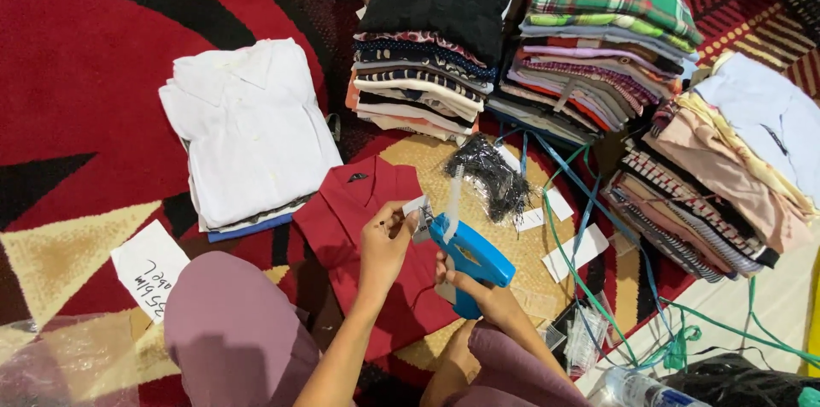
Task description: Applying labels to folded shirts using a glue gun and organizing them into stacks while sitting on the floor.
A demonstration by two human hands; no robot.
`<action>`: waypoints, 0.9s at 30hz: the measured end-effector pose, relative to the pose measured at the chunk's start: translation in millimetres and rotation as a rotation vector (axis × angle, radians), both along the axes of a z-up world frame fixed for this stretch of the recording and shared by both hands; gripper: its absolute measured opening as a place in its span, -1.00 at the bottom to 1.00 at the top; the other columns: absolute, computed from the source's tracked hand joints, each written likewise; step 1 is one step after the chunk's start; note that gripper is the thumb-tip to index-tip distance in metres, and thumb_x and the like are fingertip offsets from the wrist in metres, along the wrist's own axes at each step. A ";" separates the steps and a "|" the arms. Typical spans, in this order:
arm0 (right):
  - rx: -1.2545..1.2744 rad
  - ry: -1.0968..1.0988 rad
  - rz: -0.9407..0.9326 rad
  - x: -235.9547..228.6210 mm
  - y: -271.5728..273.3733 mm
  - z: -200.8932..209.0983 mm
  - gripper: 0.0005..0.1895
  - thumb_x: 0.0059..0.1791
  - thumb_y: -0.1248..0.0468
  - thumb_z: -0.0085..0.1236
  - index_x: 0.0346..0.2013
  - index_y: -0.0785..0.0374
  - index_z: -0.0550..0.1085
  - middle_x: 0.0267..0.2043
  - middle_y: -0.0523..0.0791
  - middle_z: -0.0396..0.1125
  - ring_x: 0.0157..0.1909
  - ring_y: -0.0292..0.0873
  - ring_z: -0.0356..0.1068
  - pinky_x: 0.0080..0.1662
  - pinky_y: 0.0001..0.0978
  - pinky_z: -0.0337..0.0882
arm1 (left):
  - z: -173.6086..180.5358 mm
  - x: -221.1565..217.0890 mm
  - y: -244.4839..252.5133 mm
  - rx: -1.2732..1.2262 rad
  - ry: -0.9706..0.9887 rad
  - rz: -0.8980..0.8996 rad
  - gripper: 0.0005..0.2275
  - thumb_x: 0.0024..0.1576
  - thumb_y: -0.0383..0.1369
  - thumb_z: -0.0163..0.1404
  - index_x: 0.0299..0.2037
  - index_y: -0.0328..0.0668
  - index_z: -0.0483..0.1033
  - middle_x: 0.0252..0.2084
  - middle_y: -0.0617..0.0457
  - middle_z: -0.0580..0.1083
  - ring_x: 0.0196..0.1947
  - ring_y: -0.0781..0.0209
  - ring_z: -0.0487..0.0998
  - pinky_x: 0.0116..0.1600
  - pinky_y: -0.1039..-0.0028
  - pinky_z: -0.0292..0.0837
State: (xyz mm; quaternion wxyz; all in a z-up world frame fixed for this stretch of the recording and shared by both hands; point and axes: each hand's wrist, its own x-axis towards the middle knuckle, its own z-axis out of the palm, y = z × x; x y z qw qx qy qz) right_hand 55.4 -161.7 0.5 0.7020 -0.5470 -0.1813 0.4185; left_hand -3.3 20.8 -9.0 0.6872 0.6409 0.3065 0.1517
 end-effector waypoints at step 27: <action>-0.030 0.148 -0.100 -12.4 -18.7 -56.7 -0.58 -0.03 0.25 0.27 0.09 0.35 0.46 0.07 0.07 0.46 0.11 0.05 0.48 0.16 -0.02 0.54 | 8.2 2.3 0.7 0.356 -0.120 0.030 -0.93 0.19 -0.38 0.12 -0.21 -0.18 0.59 -0.30 0.11 0.65 -0.29 0.35 0.69 -0.32 0.60 0.58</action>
